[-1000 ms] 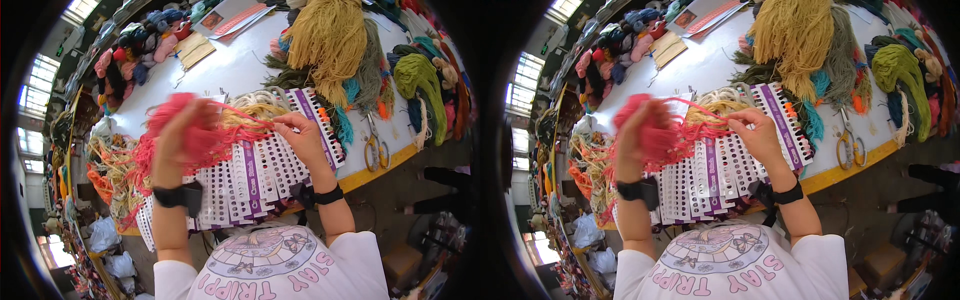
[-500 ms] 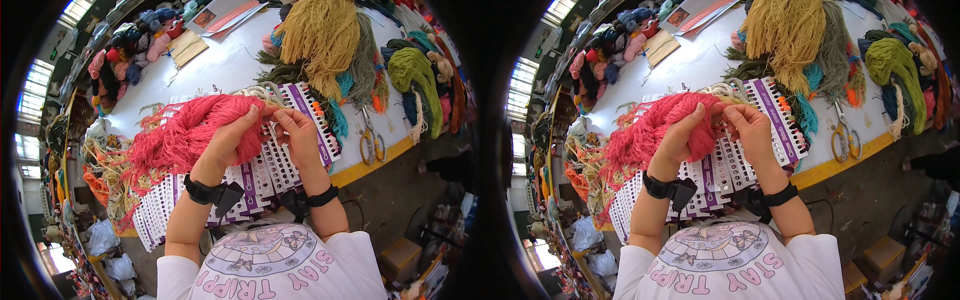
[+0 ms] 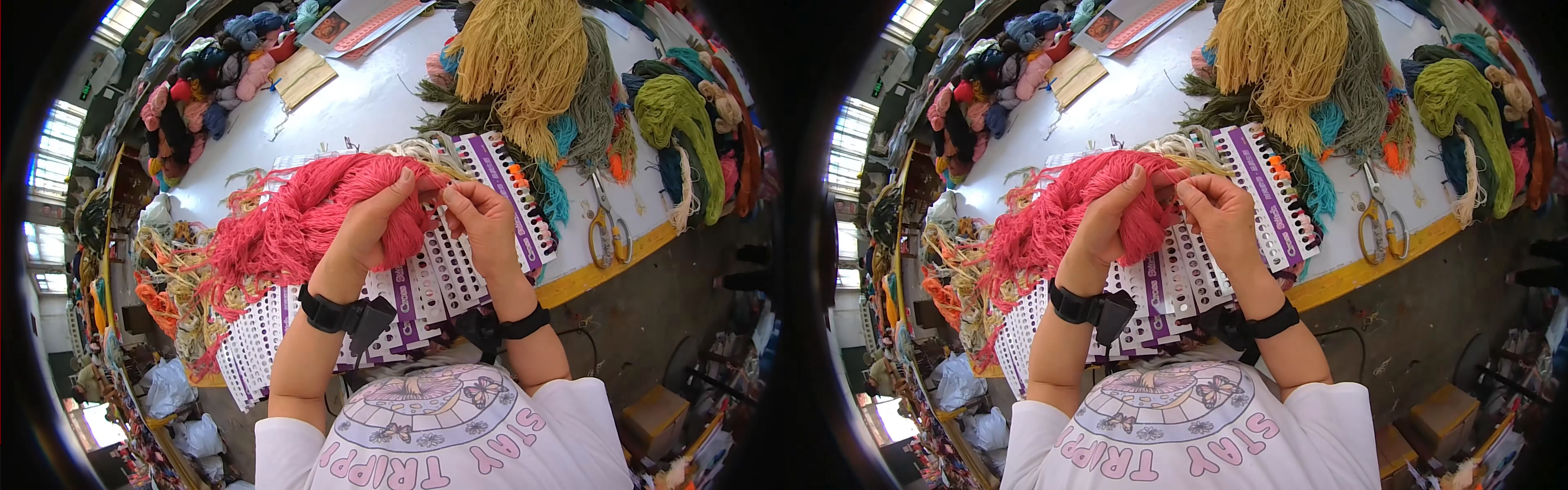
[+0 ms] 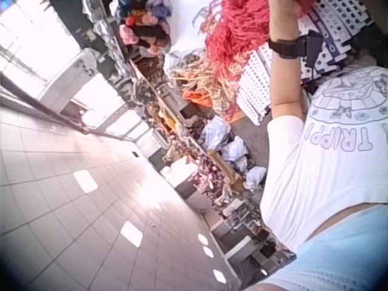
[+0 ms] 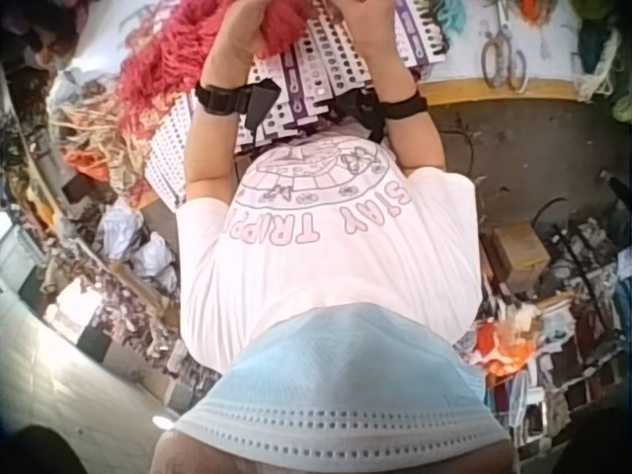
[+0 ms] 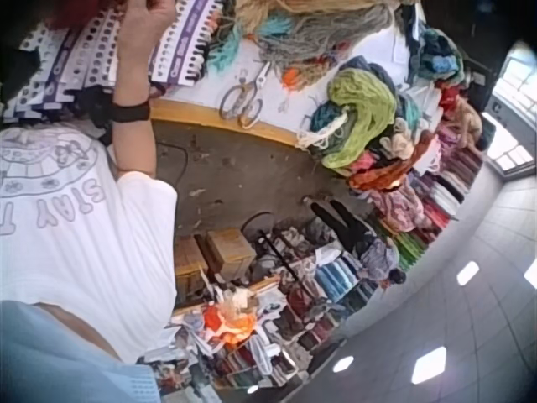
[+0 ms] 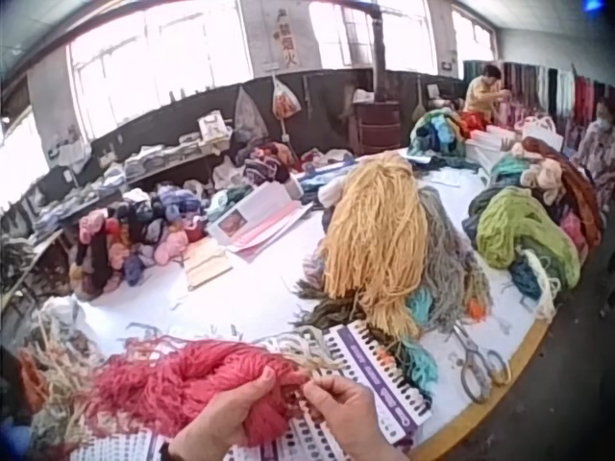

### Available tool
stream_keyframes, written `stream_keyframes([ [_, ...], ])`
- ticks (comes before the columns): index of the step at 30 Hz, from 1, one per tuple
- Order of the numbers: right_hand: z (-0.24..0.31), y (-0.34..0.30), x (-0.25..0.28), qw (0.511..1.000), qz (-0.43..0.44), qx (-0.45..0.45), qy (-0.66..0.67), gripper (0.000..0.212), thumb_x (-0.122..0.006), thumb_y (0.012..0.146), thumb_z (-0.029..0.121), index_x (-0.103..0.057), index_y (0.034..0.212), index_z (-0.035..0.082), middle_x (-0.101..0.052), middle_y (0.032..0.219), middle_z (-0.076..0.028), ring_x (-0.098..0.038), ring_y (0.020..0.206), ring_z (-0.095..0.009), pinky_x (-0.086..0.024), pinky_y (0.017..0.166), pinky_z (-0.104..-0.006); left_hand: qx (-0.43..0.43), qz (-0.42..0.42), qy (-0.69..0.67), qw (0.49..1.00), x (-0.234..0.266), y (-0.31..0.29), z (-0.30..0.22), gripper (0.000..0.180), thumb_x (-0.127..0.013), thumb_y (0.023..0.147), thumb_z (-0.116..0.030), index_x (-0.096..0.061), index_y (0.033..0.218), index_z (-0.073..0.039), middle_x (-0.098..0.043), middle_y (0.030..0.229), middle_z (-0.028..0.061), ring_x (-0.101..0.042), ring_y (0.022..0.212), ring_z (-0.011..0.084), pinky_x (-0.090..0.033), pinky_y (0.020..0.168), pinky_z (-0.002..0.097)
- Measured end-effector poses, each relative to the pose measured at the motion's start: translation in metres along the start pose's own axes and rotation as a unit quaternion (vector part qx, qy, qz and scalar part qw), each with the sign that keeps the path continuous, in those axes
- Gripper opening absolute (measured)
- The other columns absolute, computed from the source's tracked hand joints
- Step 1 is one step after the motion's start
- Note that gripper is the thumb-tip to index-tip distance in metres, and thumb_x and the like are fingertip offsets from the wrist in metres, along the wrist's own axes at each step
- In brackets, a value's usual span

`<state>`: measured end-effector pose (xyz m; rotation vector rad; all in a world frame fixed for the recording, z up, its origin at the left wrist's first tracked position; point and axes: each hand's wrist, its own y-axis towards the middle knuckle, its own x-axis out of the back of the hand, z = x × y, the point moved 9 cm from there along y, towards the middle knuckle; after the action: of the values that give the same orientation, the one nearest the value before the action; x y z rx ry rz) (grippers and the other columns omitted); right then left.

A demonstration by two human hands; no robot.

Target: The person separates strands of pink yarn from a bundle and threads them through holes in paper cards. They repeat this process multiple times, occasionally moving the yarn and cards aside, before picking up a bundle of yellow yarn.

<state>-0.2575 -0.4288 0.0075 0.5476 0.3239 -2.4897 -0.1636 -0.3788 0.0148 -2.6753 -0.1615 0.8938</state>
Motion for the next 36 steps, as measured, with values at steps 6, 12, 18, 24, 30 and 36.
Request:
stream_keyframes([
  [6,0.013,0.002,-0.004,0.981,-0.029,0.129,-0.138,0.011,-0.059,0.081,0.013,-0.061,0.080,0.003,-0.059,0.080,-0.003,-0.054,0.067,-0.008,-0.043,0.052,-0.0183,-0.032,-0.005,-0.032,0.999,-0.010,0.004,0.003,0.036,-0.049,0.088,-0.030,-0.054,0.108,0.000,-0.058,0.099,0.0081,-0.054,0.091,0.0155,-0.044,0.078,0.0299],
  [12,0.013,0.010,0.059,0.905,-0.017,0.034,0.423,0.015,-0.048,0.082,0.009,-0.057,0.091,0.001,-0.058,0.103,-0.014,-0.056,0.092,-0.018,-0.049,0.067,-0.0269,-0.222,-0.042,-0.047,0.973,0.043,-0.022,-0.076,0.029,-0.050,0.086,-0.023,-0.049,0.105,0.000,-0.059,0.091,0.0150,-0.059,0.078,0.0258,-0.049,0.073,0.0379],
  [18,0.176,-0.150,0.356,0.692,-0.531,0.450,0.191,0.025,-0.042,0.077,0.011,-0.029,0.056,0.011,-0.028,0.053,0.001,-0.036,0.048,-0.013,-0.049,0.076,-0.0377,-0.417,0.129,-0.254,0.863,0.072,-0.101,-0.168,0.033,-0.053,0.084,-0.014,-0.046,0.114,-0.002,-0.046,0.078,-0.0039,-0.043,0.061,0.0051,-0.042,0.068,0.0231],
  [24,0.040,0.028,0.096,0.996,-0.009,0.047,-0.072,0.022,-0.043,0.081,0.018,-0.048,0.099,0.005,-0.048,0.085,-0.005,-0.050,0.073,-0.012,-0.049,0.045,-0.0269,-0.025,-0.154,-0.067,0.985,0.029,0.022,-0.005,0.013,-0.058,0.082,-0.022,-0.058,0.079,-0.009,-0.050,0.069,-0.0042,-0.047,0.053,0.0055,-0.040,0.048,0.0183],
  [30,-0.029,0.028,0.026,0.974,0.194,-0.114,0.015,0.027,-0.051,0.086,0.020,-0.044,0.108,0.005,-0.054,0.069,-0.001,-0.039,0.043,-0.003,-0.045,0.041,-0.0207,0.100,-0.058,0.037,0.993,0.016,0.063,0.060,0.011,-0.058,0.081,-0.014,-0.058,0.079,-0.003,-0.055,0.060,0.0030,-0.050,0.054,0.0080,-0.039,0.048,0.0178],
  [36,-0.012,0.051,0.057,0.895,0.060,0.050,-0.439,0.018,-0.053,0.084,0.017,-0.056,0.093,0.002,-0.062,0.069,-0.006,-0.053,0.054,-0.007,-0.041,0.047,-0.0227,-0.065,-0.213,0.310,0.924,0.040,0.065,0.044,0.013,-0.053,0.081,-0.016,-0.059,0.081,-0.004,-0.057,0.060,0.0038,-0.053,0.048,0.0127,-0.042,0.047,0.0275],
])
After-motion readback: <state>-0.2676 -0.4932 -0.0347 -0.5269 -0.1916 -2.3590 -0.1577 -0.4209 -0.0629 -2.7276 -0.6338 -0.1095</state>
